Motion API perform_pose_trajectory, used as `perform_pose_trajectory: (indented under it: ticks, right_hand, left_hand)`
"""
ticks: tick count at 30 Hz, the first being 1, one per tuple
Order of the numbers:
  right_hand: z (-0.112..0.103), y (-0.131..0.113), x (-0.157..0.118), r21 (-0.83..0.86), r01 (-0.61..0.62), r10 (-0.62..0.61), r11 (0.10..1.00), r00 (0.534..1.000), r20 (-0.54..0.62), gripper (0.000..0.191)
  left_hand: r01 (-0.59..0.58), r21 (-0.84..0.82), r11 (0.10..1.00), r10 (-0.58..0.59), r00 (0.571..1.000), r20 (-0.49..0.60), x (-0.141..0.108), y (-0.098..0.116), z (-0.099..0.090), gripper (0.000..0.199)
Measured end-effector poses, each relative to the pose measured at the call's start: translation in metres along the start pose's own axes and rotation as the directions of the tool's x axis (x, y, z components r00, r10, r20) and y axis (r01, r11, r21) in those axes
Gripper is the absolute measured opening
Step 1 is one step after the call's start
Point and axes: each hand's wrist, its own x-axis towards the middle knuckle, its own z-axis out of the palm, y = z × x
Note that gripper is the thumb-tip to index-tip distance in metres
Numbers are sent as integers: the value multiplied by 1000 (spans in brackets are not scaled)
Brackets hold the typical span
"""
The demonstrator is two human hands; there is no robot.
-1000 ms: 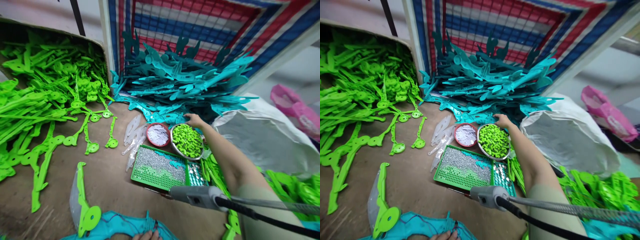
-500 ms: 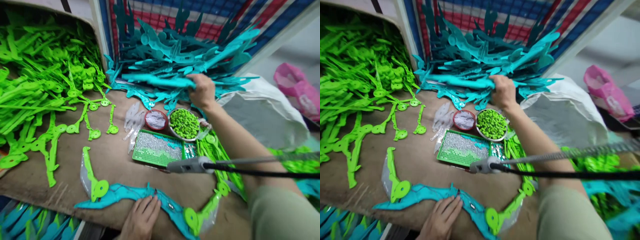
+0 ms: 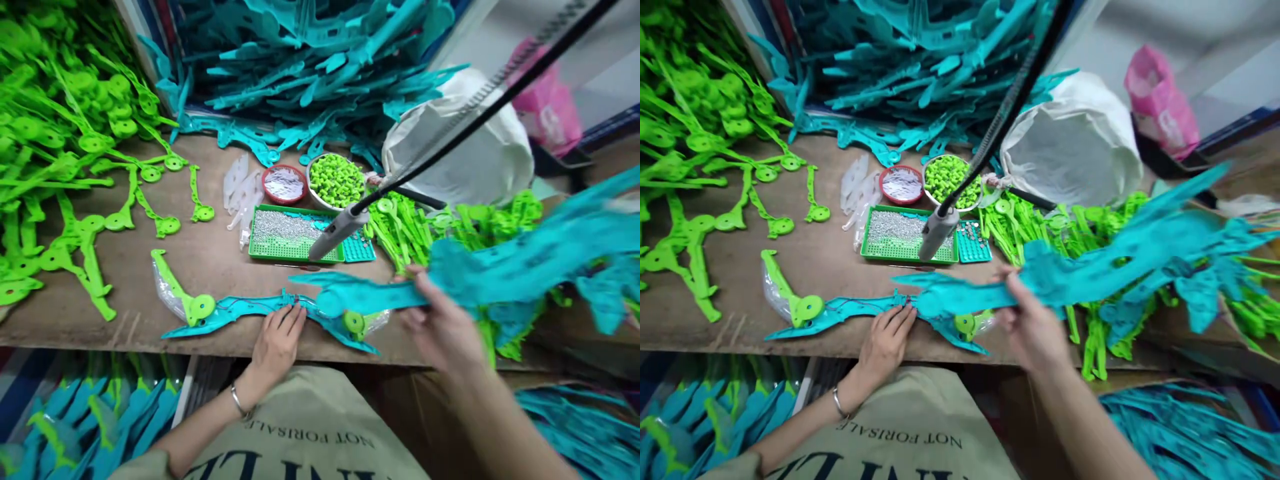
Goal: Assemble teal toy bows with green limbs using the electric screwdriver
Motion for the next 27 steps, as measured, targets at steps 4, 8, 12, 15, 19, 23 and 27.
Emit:
perform_pose_trajectory:
  ticks: [4, 8, 12, 15, 19, 23, 27]
  right_hand:
    - [85, 58, -45, 416, -362, 378, 834, 925, 47, 46]
    - [137, 78, -29, 618, -476, 550, 625, 831, 85, 23]
    - [157, 89, -9, 712, -476, 594, 517, 798, 102, 20]
    - [157, 96, -12, 657, -576, 576, 487, 777, 254, 22]
    - [130, 91, -24, 283, -693, 455, 663, 674, 582, 33]
    - [80, 57, 16, -129, 1, 66, 992, 852, 519, 22]
    - [50, 10, 113, -637, 567, -576, 522, 785, 226, 20]
  left_hand:
    - [0, 28, 1000, 1, 999, -49, -5, 8, -1, 32]
    - [-4, 12, 1000, 5, 998, -61, -8, 18, -7, 34]
    - [-17, 32, 999, 22, 987, -157, -9, 21, -6, 31]
    - [-24, 51, 998, 34, 978, -207, -10, 17, -2, 26]
    - [-18, 47, 999, 28, 972, -233, -11, 14, -1, 30]
    - [-19, 1, 1000, 19, 988, -154, -10, 17, -3, 41]
    - [-15, -19, 1000, 11, 983, -186, -10, 19, -1, 44]
